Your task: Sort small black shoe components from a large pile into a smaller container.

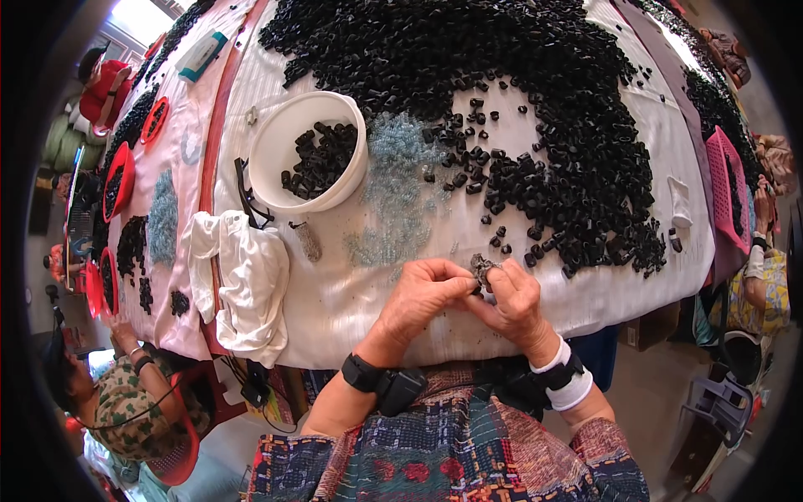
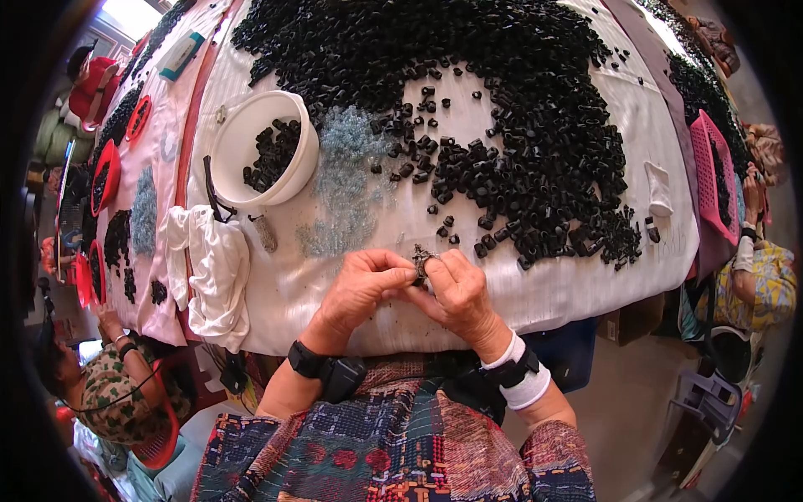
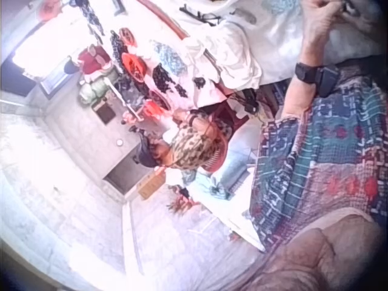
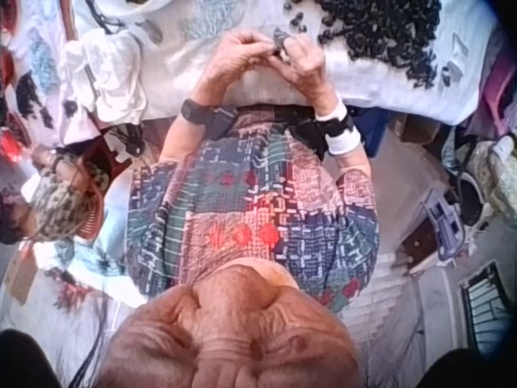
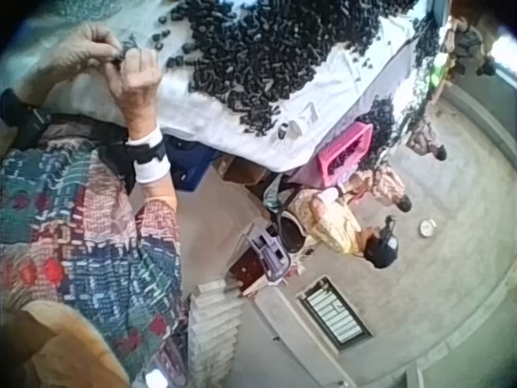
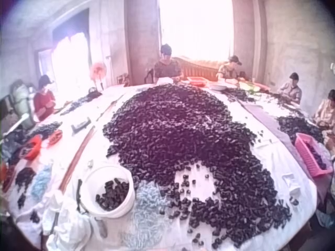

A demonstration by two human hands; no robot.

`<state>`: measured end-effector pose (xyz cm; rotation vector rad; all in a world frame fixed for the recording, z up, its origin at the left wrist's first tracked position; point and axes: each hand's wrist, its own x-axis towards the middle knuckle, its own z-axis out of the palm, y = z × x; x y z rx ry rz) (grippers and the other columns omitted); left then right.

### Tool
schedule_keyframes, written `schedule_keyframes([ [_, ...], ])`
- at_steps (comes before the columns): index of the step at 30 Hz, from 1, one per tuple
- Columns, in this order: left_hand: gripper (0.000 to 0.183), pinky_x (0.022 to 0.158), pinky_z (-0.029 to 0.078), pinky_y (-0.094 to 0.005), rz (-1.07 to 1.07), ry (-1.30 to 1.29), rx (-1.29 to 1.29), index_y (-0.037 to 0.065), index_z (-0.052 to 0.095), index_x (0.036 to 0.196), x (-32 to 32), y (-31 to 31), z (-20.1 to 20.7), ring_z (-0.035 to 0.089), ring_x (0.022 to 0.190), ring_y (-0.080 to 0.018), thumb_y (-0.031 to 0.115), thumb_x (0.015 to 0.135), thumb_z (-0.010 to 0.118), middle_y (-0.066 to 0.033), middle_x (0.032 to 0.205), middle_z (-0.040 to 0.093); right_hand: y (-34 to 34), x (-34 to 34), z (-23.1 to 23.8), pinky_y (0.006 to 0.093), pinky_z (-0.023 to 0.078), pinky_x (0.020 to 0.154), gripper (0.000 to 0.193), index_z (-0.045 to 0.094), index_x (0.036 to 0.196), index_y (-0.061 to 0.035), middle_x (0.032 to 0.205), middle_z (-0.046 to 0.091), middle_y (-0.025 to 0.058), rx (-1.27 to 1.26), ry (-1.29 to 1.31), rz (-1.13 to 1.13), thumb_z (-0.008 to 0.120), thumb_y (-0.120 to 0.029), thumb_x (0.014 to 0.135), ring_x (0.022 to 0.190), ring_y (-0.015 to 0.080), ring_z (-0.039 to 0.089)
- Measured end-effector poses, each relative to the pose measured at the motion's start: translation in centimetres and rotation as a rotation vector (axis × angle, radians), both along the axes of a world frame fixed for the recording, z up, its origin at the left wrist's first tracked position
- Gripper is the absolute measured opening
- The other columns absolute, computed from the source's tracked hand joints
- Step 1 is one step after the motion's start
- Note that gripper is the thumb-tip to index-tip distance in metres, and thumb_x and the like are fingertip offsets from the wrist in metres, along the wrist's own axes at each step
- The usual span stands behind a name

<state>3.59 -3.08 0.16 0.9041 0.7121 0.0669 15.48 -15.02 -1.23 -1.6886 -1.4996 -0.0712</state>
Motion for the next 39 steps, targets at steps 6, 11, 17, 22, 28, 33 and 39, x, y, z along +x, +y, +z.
schedule_keyframes([
  [6, 0.01, 0.053, 0.044, -0.0166, 0.003, -0.002, -0.006, -0.002, 0.065, 0.087, 0.0, 0.0, -0.3, 0.057, 0.063, -0.0065, 0.006, 0.082, 0.066, -0.0041, 0.077, 0.064, -0.1, -0.2, 0.0, 0.035, 0.04, 0.047, 0.03, 0.05, 0.074, -0.001, 0.064, 0.045, 0.01, -0.035, -0.032, -0.019, 0.077, -0.007, 0.061, 0.055, 0.0263, 0.047],
  [11, 0.01, 0.057, 0.048, -0.0185, 0.021, -0.029, -0.008, -0.003, 0.064, 0.088, -0.2, -0.1, -0.5, 0.06, 0.068, -0.0087, 0.005, 0.083, 0.065, -0.0054, 0.08, 0.064, 0.1, -0.2, -0.2, 0.0355, 0.04, 0.047, 0.03, 0.05, 0.075, -0.0006, 0.063, 0.045, 0.0103, -0.019, 0.027, -0.024, 0.076, -0.007, 0.063, 0.054, 0.0266, 0.047],
  [17, 0.01, 0.065, 0.053, -0.0229, 0.05, -0.054, -0.069, -0.003, 0.064, 0.088, 0.0, -0.2, -0.9, 0.062, 0.071, -0.0117, 0.005, 0.083, 0.065, -0.0058, 0.08, 0.064, 0.0, -0.3, -0.4, 0.0358, 0.04, 0.047, 0.029, 0.05, 0.076, -0.0005, 0.064, 0.046, 0.0109, -0.039, 0.048, -0.044, 0.076, -0.007, 0.064, 0.055, 0.0272, 0.048],
  [22, 0.01, 0.066, 0.053, -0.0225, 0.02, -0.065, -0.008, -0.002, 0.064, 0.089, -0.3, 0.0, -1.0, 0.062, 0.072, -0.0112, 0.006, 0.083, 0.065, -0.0054, 0.083, 0.064, 0.0, -0.3, -0.2, 0.0359, 0.04, 0.048, 0.03, 0.05, 0.076, -0.0006, 0.063, 0.046, 0.0109, -0.042, 0.039, -0.022, 0.076, -0.007, 0.064, 0.055, 0.0272, 0.047],
  [28, 0.012, 0.066, 0.052, -0.0217, 0.02, -0.032, -0.014, -0.001, 0.064, 0.091, 0.2, -0.5, -0.4, 0.062, 0.074, -0.0099, 0.007, 0.082, 0.067, -0.004, 0.083, 0.065, -0.1, -0.2, -0.6, 0.0357, 0.039, 0.047, 0.031, 0.049, 0.076, -0.0011, 0.064, 0.045, 0.0107, 0.001, 0.029, -0.06, 0.077, -0.008, 0.064, 0.054, 0.027, 0.046],
  [33, 0.018, 0.063, 0.051, -0.0215, 0.013, -0.001, 0.033, -0.001, 0.065, 0.092, 0.2, -0.5, -0.7, 0.062, 0.071, -0.0103, 0.012, 0.08, 0.068, -0.0057, 0.084, 0.066, 0.0, -0.4, -0.4, 0.0358, 0.039, 0.047, 0.033, 0.049, 0.075, -0.0012, 0.064, 0.045, 0.0107, 0.033, -0.005, -0.06, 0.079, -0.009, 0.063, 0.055, 0.0273, 0.047],
  [39, 0.015, 0.062, 0.052, -0.0213, 0.036, -0.069, -0.045, -0.001, 0.064, 0.09, 0.0, -0.4, -0.3, 0.063, 0.07, -0.0111, 0.01, 0.081, 0.067, -0.0059, 0.083, 0.066, 0.2, -0.2, 0.1, 0.0369, 0.041, 0.051, 0.031, 0.051, 0.078, 0.0005, 0.068, 0.048, 0.0129, 0.059, 0.09, 0.007, 0.076, -0.008, 0.061, 0.059, 0.0297, 0.049],
])
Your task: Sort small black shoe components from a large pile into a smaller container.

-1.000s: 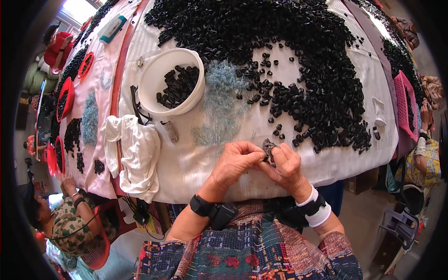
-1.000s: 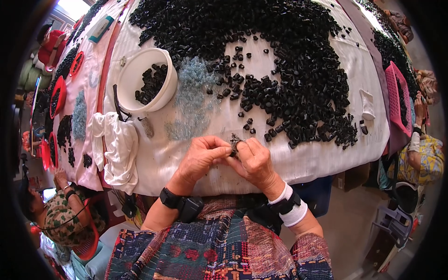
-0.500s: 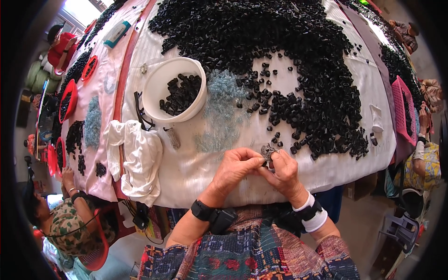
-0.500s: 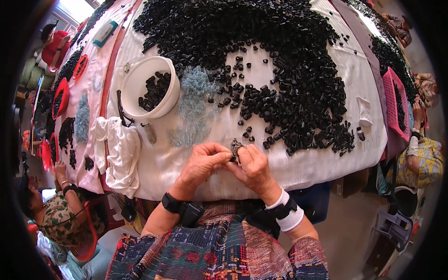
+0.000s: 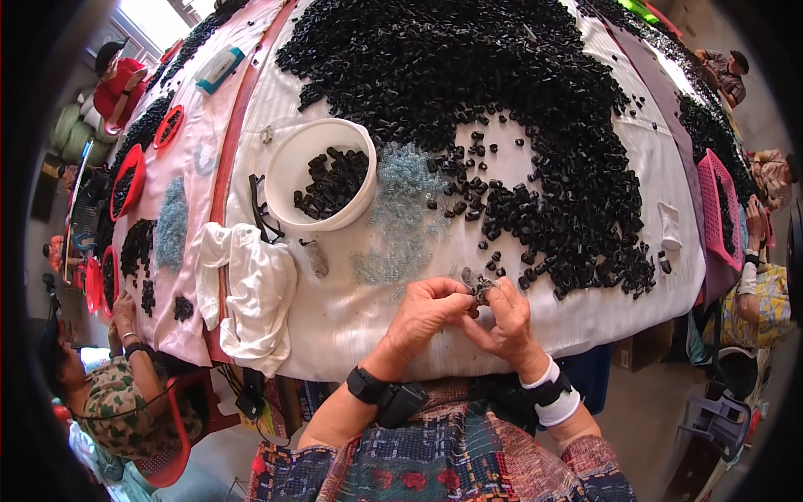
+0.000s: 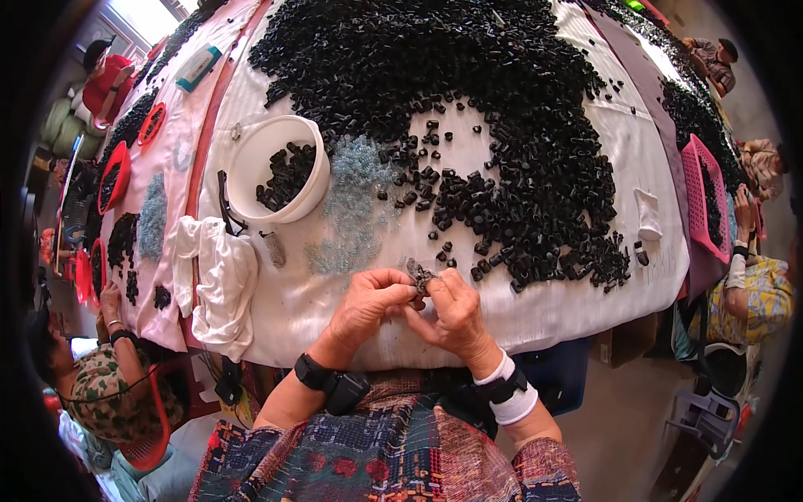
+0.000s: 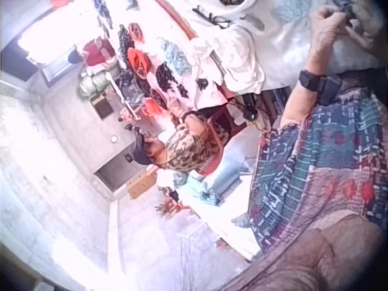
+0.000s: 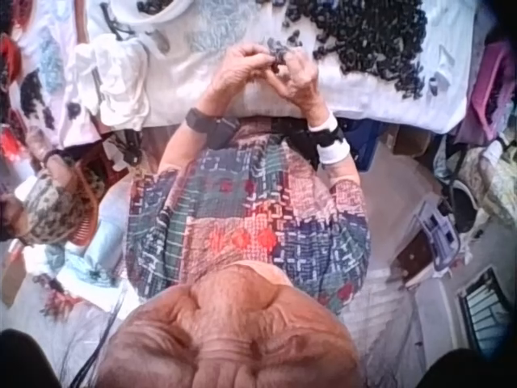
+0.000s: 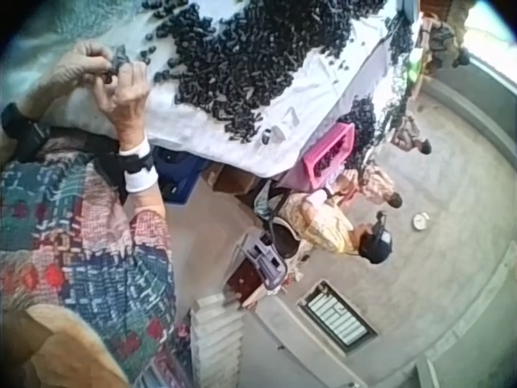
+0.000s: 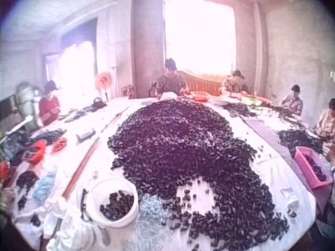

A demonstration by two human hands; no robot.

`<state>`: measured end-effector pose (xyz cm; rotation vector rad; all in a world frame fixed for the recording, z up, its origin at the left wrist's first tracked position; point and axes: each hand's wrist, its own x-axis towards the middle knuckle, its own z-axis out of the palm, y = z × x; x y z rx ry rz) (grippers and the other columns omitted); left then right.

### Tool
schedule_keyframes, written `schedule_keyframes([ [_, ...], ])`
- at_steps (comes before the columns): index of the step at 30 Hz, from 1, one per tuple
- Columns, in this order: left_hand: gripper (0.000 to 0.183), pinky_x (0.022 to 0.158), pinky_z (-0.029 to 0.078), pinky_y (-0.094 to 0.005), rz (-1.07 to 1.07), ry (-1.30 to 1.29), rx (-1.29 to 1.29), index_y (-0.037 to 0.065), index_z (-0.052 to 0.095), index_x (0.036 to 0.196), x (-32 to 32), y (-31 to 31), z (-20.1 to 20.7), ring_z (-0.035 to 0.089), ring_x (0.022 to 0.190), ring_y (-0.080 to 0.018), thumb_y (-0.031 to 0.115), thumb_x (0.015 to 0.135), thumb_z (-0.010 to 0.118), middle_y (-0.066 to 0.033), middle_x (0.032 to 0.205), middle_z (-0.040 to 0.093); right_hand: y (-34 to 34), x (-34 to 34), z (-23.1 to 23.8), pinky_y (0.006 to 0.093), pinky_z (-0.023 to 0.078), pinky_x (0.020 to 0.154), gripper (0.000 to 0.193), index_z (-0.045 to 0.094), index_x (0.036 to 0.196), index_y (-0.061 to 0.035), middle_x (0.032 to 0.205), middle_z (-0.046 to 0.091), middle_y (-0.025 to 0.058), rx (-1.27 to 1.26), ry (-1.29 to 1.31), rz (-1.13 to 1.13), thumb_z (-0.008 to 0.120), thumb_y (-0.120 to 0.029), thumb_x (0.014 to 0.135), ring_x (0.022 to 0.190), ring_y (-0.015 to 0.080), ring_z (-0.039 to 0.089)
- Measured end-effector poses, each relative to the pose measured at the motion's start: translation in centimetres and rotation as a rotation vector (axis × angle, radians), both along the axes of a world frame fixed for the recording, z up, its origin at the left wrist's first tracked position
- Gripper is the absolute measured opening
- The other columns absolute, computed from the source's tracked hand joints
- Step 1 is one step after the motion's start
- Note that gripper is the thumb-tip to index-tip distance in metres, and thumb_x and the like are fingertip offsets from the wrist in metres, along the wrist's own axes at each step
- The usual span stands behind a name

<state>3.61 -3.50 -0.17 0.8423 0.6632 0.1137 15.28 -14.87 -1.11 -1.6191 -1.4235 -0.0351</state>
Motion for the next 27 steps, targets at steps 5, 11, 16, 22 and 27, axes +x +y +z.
schedule_keyframes([
  [5, 0.013, 0.062, 0.053, -0.0207, 0.026, 0.002, -0.03, -0.001, 0.063, 0.09, 0.0, -0.1, -0.3, 0.064, 0.072, -0.0113, 0.009, 0.082, 0.066, -0.0064, 0.083, 0.066, -0.6, 0.0, -0.2, 0.0389, 0.045, 0.058, 0.031, 0.054, 0.09, 0.0049, 0.077, 0.053, 0.0174, -0.016, 0.118, -0.039, 0.064, -0.005, 0.062, 0.067, 0.0346, 0.052],
  [11, 0.01, 0.063, 0.056, -0.0249, 0.048, -0.011, -0.065, -0.002, 0.062, 0.091, -0.1, 0.1, -0.2, 0.066, 0.075, -0.0172, 0.003, 0.082, 0.063, -0.0099, 0.084, 0.065, -0.6, 0.1, 0.3, 0.0396, 0.047, 0.062, 0.035, 0.055, 0.094, 0.0057, 0.085, 0.054, 0.0186, -0.069, 0.142, -0.018, 0.066, -0.006, 0.062, 0.072, 0.0355, 0.054],
  [16, 0.012, 0.066, 0.054, -0.0245, 0.049, -0.058, -0.084, -0.003, 0.062, 0.089, 0.1, 0.0, -0.2, 0.065, 0.075, -0.0161, 0.006, 0.081, 0.064, -0.009, 0.083, 0.065, 0.0, 0.0, 0.4, 0.0379, 0.047, 0.061, 0.04, 0.057, 0.089, 0.003, 0.085, 0.054, 0.0158, -0.032, -0.023, -0.006, 0.078, -0.013, 0.059, 0.072, 0.0315, 0.054],
  [22, 0.012, 0.066, 0.053, -0.023, 0.039, -0.004, -0.05, -0.003, 0.063, 0.087, 0.2, 0.0, 0.1, 0.065, 0.073, -0.0144, 0.006, 0.08, 0.066, -0.0088, 0.081, 0.066, -0.2, -0.1, -0.2, 0.0371, 0.046, 0.057, 0.038, 0.056, 0.084, 0.0019, 0.078, 0.053, 0.0129, -0.049, -0.063, -0.044, 0.08, -0.01, 0.056, 0.068, 0.0296, 0.054],
  [27, 0.013, 0.064, 0.051, -0.0208, -0.007, 0.01, 0.009, -0.002, 0.063, 0.086, 0.1, 0.1, -0.3, 0.064, 0.072, -0.0124, 0.008, 0.079, 0.067, -0.0077, 0.08, 0.066, -0.1, -0.3, -0.1, 0.0364, 0.044, 0.054, 0.037, 0.055, 0.081, 0.0016, 0.075, 0.052, 0.0122, -0.056, -0.064, -0.042, 0.081, -0.011, 0.058, 0.064, 0.0287, 0.053],
])
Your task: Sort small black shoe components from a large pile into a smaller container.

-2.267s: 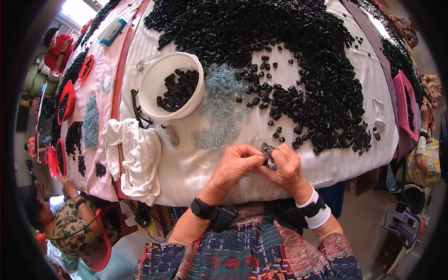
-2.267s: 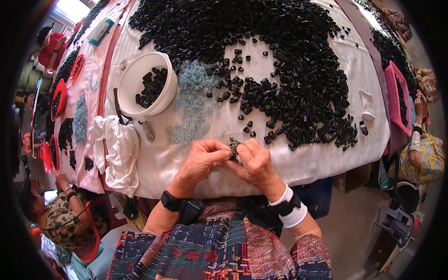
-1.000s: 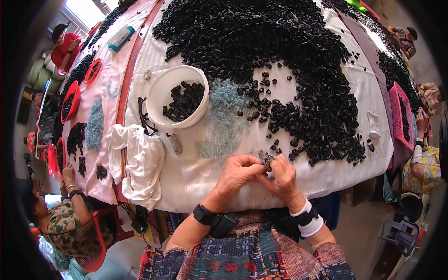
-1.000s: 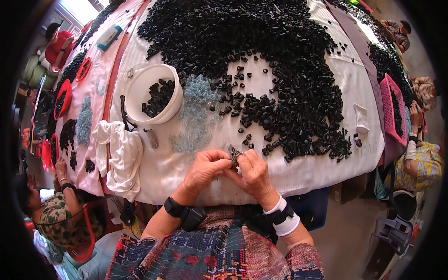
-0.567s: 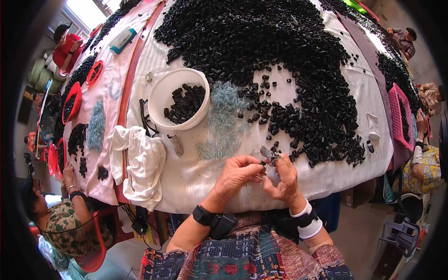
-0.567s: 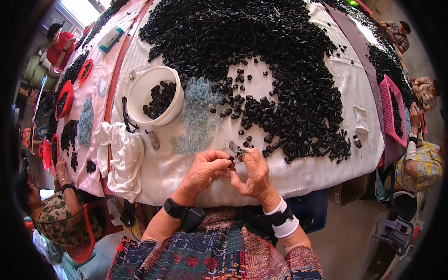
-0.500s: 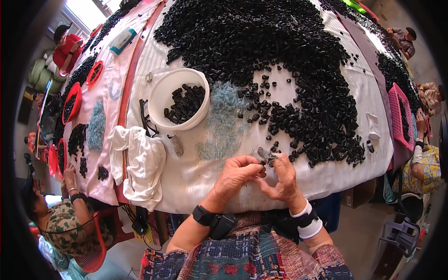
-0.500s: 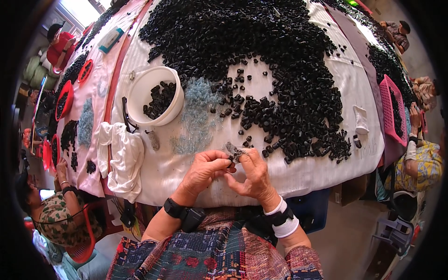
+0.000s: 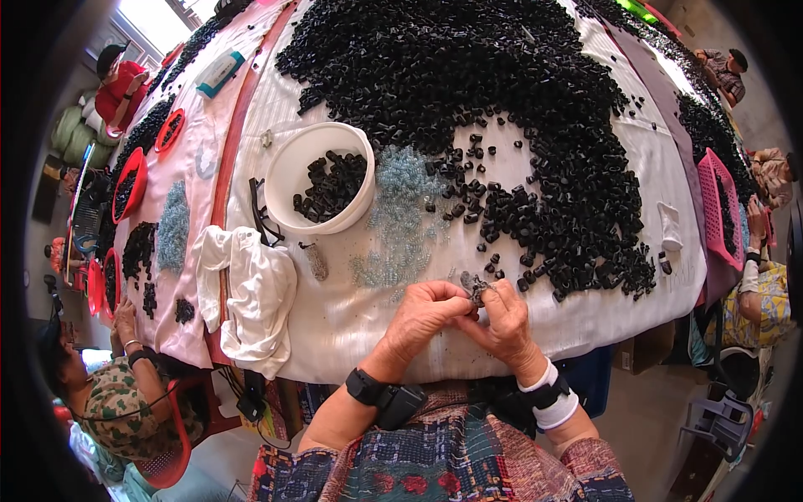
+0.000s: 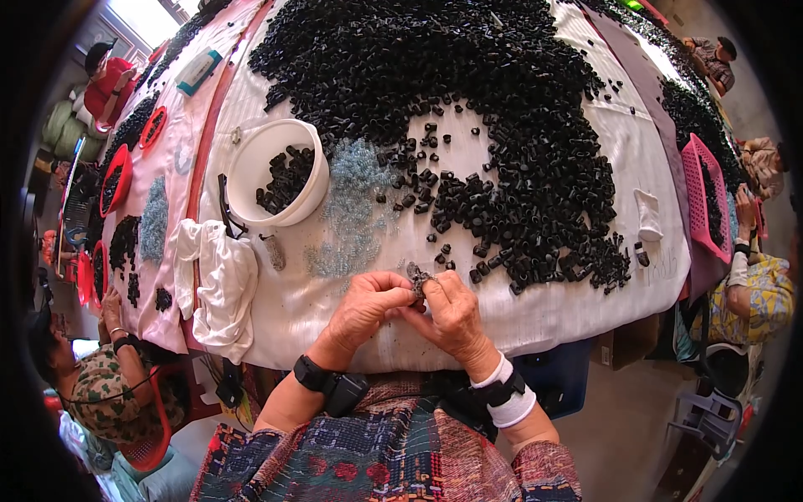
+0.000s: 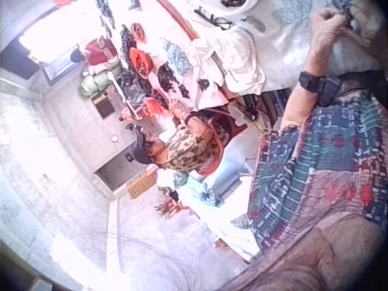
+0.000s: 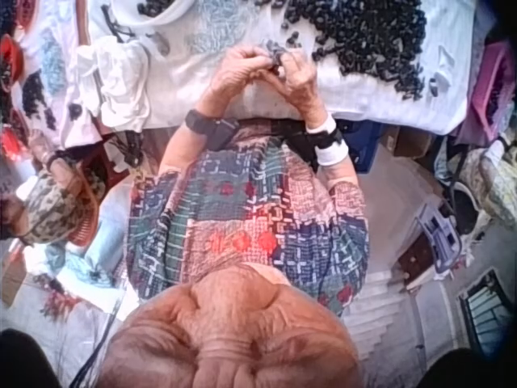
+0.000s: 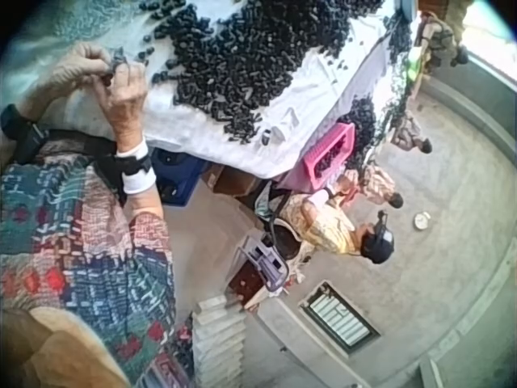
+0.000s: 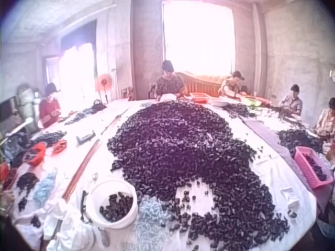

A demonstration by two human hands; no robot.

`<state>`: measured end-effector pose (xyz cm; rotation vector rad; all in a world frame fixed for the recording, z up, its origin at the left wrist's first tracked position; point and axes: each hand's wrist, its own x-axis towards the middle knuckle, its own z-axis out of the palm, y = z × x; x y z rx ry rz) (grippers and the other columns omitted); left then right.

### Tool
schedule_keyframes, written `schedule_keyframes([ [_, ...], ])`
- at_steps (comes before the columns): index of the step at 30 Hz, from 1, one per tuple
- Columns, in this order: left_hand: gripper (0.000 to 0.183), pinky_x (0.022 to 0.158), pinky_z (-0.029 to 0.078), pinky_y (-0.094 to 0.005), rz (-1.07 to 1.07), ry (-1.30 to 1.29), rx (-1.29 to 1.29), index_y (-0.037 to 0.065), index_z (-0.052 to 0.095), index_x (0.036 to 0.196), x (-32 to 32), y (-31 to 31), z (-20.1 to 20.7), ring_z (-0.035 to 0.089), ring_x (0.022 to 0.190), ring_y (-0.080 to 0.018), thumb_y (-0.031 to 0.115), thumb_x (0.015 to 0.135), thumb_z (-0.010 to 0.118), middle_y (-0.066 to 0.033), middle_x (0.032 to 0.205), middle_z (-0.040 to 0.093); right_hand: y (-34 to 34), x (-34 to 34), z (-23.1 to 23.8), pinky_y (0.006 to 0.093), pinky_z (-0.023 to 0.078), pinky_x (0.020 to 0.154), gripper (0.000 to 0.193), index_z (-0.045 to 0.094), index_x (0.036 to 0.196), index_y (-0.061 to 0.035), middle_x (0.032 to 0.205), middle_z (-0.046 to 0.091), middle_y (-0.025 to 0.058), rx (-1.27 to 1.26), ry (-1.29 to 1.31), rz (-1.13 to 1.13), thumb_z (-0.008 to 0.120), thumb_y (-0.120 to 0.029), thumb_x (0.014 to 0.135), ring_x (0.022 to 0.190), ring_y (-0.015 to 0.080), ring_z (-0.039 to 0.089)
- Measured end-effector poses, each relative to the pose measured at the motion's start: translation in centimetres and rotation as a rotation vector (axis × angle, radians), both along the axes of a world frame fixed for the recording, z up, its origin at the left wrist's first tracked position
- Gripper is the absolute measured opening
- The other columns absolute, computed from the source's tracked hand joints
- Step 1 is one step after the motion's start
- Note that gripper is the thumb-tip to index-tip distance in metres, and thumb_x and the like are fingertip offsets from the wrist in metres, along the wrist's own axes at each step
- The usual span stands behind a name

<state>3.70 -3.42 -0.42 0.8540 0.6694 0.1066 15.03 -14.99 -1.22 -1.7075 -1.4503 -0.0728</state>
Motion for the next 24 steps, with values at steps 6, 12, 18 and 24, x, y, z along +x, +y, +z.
schedule_keyframes([
  [6, 0.011, 0.062, 0.051, -0.0206, 0.022, 0.042, -0.037, 0.0, 0.064, 0.088, 0.1, 0.0, 0.4, 0.061, 0.069, -0.0085, 0.009, 0.082, 0.065, -0.0041, 0.082, 0.064, -0.1, 0.2, -0.5, 0.0362, 0.042, 0.051, 0.033, 0.053, 0.079, 0.0008, 0.071, 0.05, 0.0122, 0.019, 0.05, -0.017, 0.079, -0.01, 0.061, 0.06, 0.0284, 0.051],
  [12, 0.013, 0.067, 0.054, -0.0233, 0.003, -0.004, -0.096, 0.0, 0.064, 0.091, -0.3, 0.2, 0.0, 0.062, 0.074, -0.0102, 0.011, 0.083, 0.065, -0.0045, 0.085, 0.064, -0.2, 0.4, -0.3, 0.0368, 0.041, 0.051, 0.032, 0.052, 0.079, 0.0004, 0.07, 0.049, 0.0132, 0.014, 0.079, -0.012, 0.077, -0.007, 0.06, 0.06, 0.0294, 0.049],
  [18, 0.012, 0.069, 0.054, -0.0248, -0.057, 0.01, -0.026, -0.001, 0.063, 0.092, -0.3, 0.3, -0.1, 0.063, 0.076, -0.013, 0.007, 0.083, 0.065, -0.0056, 0.085, 0.064, -0.4, 0.5, -0.5, 0.0369, 0.041, 0.052, 0.031, 0.053, 0.08, 0.0007, 0.07, 0.048, 0.0132, -0.001, 0.086, -0.009, 0.076, -0.004, 0.058, 0.061, 0.0297, 0.049],
  [24, 0.012, 0.068, 0.054, -0.0244, -0.063, 0.005, -0.007, -0.003, 0.064, 0.091, -0.3, 0.5, -0.6, 0.063, 0.076, -0.0123, 0.007, 0.084, 0.065, -0.0062, 0.085, 0.064, -0.1, 0.6, 0.0, 0.0367, 0.04, 0.051, 0.029, 0.053, 0.078, 0.0001, 0.069, 0.048, 0.0118, 0.0, 0.05, 0.013, 0.075, -0.003, 0.059, 0.06, 0.0288, 0.048],
])
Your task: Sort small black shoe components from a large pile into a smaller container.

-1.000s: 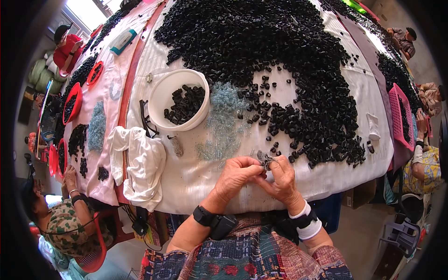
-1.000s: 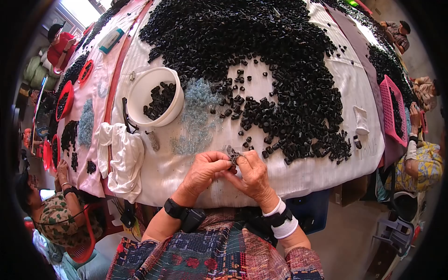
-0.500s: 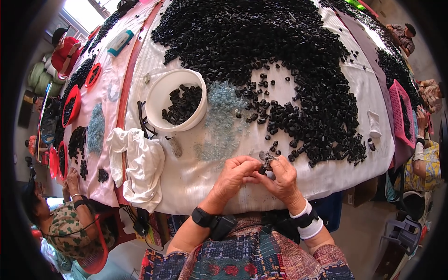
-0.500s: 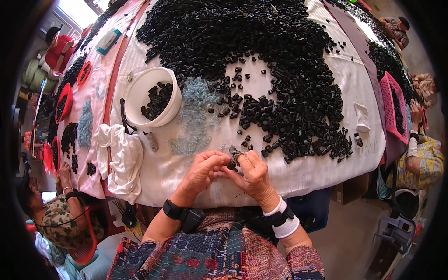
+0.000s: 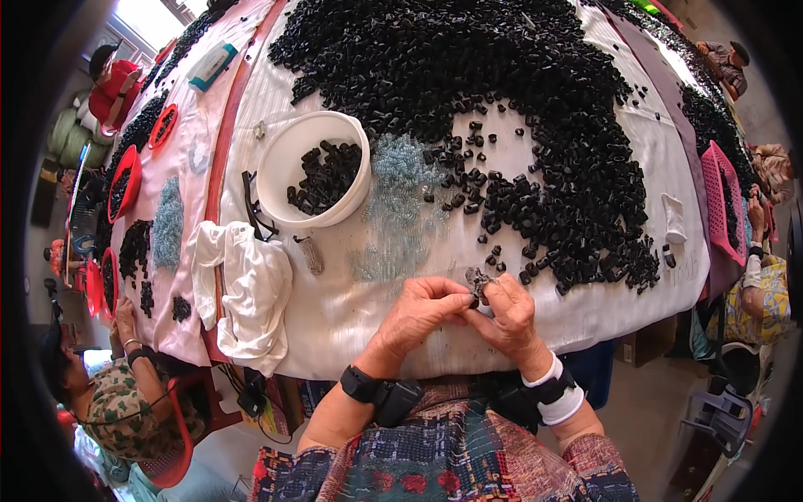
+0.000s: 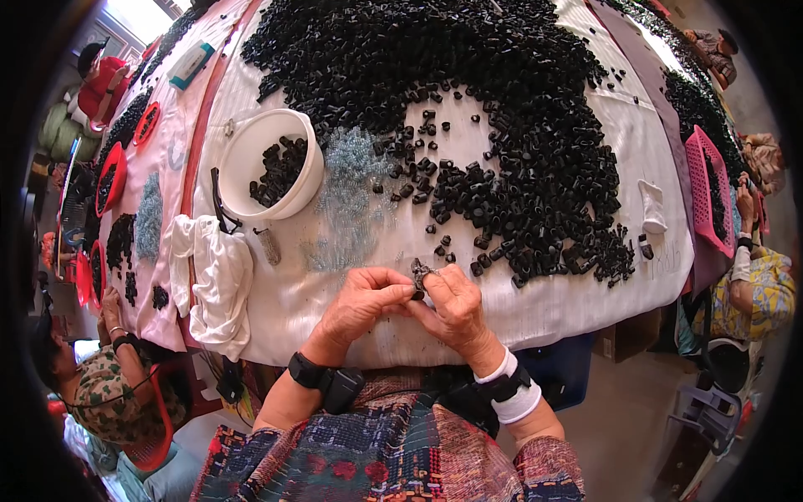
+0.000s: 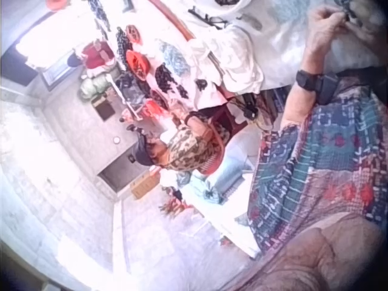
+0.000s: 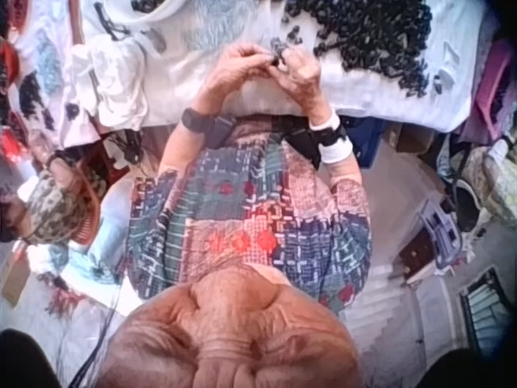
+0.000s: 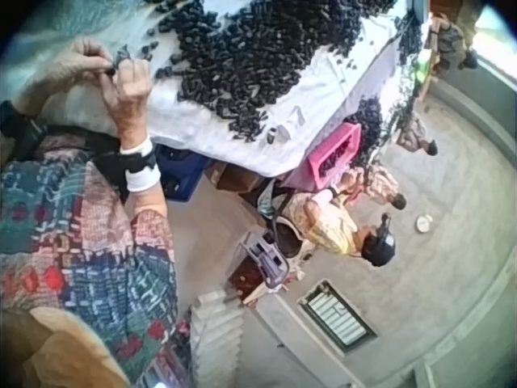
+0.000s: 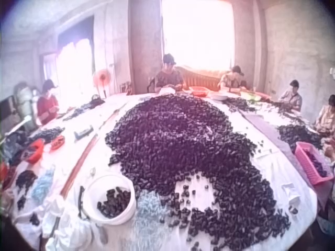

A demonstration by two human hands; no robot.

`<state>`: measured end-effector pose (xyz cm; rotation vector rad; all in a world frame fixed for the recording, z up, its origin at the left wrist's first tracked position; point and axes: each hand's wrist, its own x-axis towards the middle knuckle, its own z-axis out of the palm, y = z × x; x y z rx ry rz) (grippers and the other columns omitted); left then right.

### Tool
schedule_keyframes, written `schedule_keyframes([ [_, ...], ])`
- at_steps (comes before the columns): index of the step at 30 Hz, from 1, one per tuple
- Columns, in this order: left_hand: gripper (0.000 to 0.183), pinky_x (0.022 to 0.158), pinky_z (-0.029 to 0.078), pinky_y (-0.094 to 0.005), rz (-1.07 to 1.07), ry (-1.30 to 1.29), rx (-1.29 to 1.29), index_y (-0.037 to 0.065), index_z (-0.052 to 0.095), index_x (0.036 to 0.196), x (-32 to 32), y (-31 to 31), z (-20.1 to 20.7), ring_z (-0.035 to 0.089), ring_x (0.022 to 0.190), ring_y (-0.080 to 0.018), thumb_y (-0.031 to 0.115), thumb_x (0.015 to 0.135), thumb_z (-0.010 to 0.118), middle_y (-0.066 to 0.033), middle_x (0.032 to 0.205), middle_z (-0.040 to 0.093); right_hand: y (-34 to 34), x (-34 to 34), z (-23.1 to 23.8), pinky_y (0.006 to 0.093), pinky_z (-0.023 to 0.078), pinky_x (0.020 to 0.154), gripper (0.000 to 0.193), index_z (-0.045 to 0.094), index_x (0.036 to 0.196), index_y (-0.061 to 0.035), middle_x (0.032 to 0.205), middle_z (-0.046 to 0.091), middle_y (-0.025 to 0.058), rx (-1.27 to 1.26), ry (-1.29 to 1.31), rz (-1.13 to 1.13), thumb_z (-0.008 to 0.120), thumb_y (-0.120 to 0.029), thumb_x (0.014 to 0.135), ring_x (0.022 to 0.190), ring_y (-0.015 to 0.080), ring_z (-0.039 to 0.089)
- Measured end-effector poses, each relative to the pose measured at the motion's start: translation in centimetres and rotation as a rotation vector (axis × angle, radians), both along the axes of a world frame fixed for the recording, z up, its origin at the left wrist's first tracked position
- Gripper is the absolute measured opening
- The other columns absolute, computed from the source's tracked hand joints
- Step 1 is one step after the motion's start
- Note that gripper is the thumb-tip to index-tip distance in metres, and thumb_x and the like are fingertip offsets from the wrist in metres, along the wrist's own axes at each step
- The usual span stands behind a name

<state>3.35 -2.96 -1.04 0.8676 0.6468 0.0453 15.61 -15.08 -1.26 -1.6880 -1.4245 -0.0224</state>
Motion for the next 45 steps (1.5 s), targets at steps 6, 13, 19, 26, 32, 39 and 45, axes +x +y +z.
schedule_keyframes([
  [6, 0.016, 0.066, 0.053, -0.0227, 0.008, -0.032, 0.074, -0.002, 0.065, 0.092, -0.2, -0.3, 0.0, 0.062, 0.073, -0.0107, 0.011, 0.083, 0.067, -0.0053, 0.083, 0.065, -0.1, -0.2, -0.5, 0.0372, 0.04, 0.051, 0.029, 0.053, 0.078, 0.0, 0.068, 0.047, 0.0116, -0.009, -0.013, 0.004, 0.075, -0.003, 0.059, 0.059, 0.0285, 0.048],
  [13, 0.016, 0.068, 0.055, -0.0239, 0.074, -0.079, -0.042, -0.002, 0.063, 0.094, -0.2, -0.4, 0.4, 0.064, 0.077, -0.0129, 0.01, 0.084, 0.066, -0.0064, 0.088, 0.065, 0.2, -0.4, 0.6, 0.0355, 0.043, 0.053, 0.025, 0.054, 0.084, 0.0014, 0.071, 0.049, 0.0141, 0.019, 0.043, 0.016, 0.068, 0.001, 0.064, 0.062, 0.0304, 0.05],
  [19, 0.016, 0.071, 0.055, -0.0269, 0.036, -0.066, -0.06, -0.003, 0.06, 0.098, -0.4, -0.2, 0.6, 0.067, 0.083, -0.0184, 0.006, 0.085, 0.063, -0.01, 0.092, 0.066, -0.7, -0.1, -0.1, 0.0267, 0.046, 0.058, 0.034, 0.058, 0.106, 0.0016, 0.086, 0.062, 0.0101, 0.003, 0.559, -0.074, 0.061, 0.001, 0.072, 0.066, 0.0163, 0.057],
  [26, 0.018, 0.068, 0.056, -0.0263, -0.008, -0.031, -0.02, -0.002, 0.06, 0.099, 0.0, -0.4, 1.2, 0.067, 0.079, -0.0181, 0.008, 0.085, 0.064, -0.0094, 0.09, 0.066, -0.8, 0.4, 0.8, 0.0216, 0.05, 0.069, 0.03, 0.056, 0.112, 0.0014, 0.095, 0.064, 0.0058, -0.101, 0.958, 0.003, 0.06, 0.001, 0.083, 0.077, 0.0089, 0.06],
  [32, 0.019, 0.067, 0.055, -0.0255, -0.003, -0.028, 0.028, -0.002, 0.06, 0.1, -0.1, -0.4, 0.9, 0.067, 0.076, -0.0165, 0.011, 0.086, 0.063, -0.0089, 0.089, 0.066, -1.0, 0.5, 0.6, 0.0213, 0.05, 0.069, 0.03, 0.058, 0.112, 0.0004, 0.095, 0.065, 0.0056, -0.111, 0.927, 0.02, 0.061, 0.003, 0.082, 0.077, 0.009, 0.061],
  [39, 0.021, 0.066, 0.055, -0.0254, 0.008, -0.039, -0.027, -0.002, 0.061, 0.103, -0.1, -0.3, 0.8, 0.066, 0.076, -0.016, 0.011, 0.086, 0.063, -0.0088, 0.087, 0.066, -1.0, 0.5, -0.1, 0.0225, 0.051, 0.067, 0.025, 0.063, 0.103, -0.0006, 0.089, 0.066, 0.007, -0.071, 0.832, 0.022, 0.065, 0.004, 0.078, 0.075, 0.0099, 0.062],
  [45, 0.017, 0.062, 0.054, -0.0247, 0.022, 0.004, -0.037, -0.001, 0.063, 0.098, -0.1, -0.1, 1.0, 0.064, 0.07, -0.014, 0.011, 0.087, 0.062, -0.0082, 0.084, 0.066, -0.9, 0.5, 0.5, 0.029, 0.049, 0.061, 0.022, 0.063, 0.092, -0.0017, 0.08, 0.063, 0.0108, -0.092, 0.434, 0.01, 0.067, 0.006, 0.072, 0.069, 0.0229, 0.063],
])
